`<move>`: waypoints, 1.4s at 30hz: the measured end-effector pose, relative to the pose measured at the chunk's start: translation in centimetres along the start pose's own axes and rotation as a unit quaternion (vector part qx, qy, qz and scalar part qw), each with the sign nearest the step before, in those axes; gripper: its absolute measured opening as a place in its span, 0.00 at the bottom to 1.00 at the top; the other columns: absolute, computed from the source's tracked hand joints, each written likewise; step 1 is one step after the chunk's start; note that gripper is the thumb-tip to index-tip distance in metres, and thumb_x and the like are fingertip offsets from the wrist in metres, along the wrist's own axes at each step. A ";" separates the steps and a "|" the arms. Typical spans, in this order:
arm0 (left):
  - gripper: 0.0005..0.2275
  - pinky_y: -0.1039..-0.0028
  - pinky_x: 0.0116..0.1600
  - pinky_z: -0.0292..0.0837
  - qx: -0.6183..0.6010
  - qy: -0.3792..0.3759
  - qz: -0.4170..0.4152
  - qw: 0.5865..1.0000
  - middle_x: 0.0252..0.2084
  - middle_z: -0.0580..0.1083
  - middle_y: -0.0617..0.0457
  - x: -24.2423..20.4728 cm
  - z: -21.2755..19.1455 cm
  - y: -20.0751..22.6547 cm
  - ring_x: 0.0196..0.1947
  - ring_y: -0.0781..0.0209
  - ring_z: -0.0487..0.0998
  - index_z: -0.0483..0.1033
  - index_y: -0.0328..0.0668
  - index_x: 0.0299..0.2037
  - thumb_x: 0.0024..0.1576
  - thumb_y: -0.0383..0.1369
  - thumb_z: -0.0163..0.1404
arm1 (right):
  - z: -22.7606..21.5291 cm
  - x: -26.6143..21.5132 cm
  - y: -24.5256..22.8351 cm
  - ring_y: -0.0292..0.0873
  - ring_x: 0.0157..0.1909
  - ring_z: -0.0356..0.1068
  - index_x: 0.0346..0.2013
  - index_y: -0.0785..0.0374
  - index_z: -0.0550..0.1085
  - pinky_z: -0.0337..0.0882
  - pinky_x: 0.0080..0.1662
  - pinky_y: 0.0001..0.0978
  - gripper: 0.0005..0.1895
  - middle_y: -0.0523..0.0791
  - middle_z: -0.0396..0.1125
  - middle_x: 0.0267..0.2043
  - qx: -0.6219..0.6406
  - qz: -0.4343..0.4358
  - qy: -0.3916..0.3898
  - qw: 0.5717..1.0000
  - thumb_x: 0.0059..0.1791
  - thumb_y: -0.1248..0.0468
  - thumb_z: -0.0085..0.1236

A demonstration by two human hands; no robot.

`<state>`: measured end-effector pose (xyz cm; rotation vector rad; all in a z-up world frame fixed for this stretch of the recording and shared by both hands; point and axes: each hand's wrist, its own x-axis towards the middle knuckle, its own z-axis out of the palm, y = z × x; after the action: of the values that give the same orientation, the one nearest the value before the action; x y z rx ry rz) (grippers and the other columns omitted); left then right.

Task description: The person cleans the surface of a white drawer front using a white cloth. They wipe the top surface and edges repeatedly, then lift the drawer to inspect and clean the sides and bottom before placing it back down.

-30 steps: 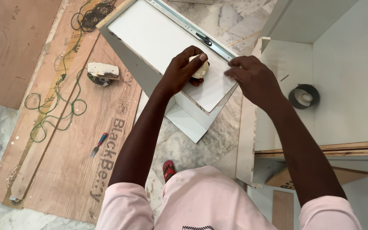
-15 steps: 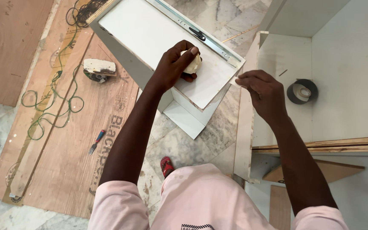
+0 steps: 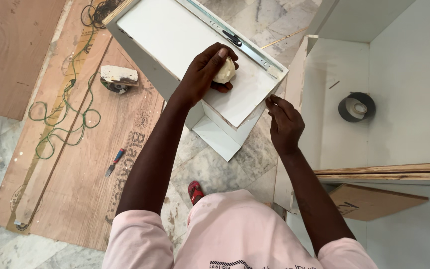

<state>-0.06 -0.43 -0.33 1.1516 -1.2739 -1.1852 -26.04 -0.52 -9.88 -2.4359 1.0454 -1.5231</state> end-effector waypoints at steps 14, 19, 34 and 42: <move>0.20 0.73 0.35 0.83 -0.008 -0.002 0.007 1.000 0.38 0.77 0.54 0.1 -0.1 -1.0 0.31 0.65 0.82 0.73 0.47 0.48 0.67 0.53 0.39 | 3.7 -7.3 4.0 0.47 0.35 0.72 0.43 0.61 0.82 0.71 0.39 0.39 0.07 0.45 0.74 0.41 -0.072 -0.010 -0.082 0.994 0.52 0.69 0.60; 0.22 0.72 0.34 0.82 0.001 0.010 -0.018 1.000 0.37 0.75 0.53 0.2 0.0 -0.4 0.29 0.63 0.80 0.75 0.47 0.48 0.64 0.56 0.40 | 7.3 -24.3 4.4 0.51 0.42 0.73 0.38 0.59 0.78 0.73 0.44 0.45 0.07 0.49 0.74 0.41 0.046 0.036 -0.465 0.883 0.52 0.63 0.52; 0.40 0.68 0.47 0.83 -0.047 -0.079 0.033 0.995 0.48 0.74 0.50 0.2 -1.3 -2.2 0.45 0.60 0.79 0.74 0.47 0.56 0.57 0.73 0.28 | -4.0 5.2 -9.4 0.34 0.40 0.74 0.35 0.63 0.74 0.79 0.45 0.27 0.06 0.42 0.72 0.36 0.375 0.292 -0.302 0.826 0.48 0.70 0.64; 0.34 0.66 0.53 0.78 -0.018 -0.126 0.074 0.989 0.55 0.73 0.53 -0.3 -1.9 -1.4 0.55 0.58 0.75 0.69 0.47 0.61 0.57 0.65 0.41 | 0.0 10.9 -9.2 0.32 0.26 0.70 0.35 0.63 0.71 0.71 0.31 0.22 0.12 0.41 0.69 0.25 0.288 0.380 -0.147 0.866 0.51 0.61 0.66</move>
<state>1.88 -0.34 -1.73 0.8852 -1.4938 -1.2653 -18.47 0.15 2.19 -1.4981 1.0839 -0.9566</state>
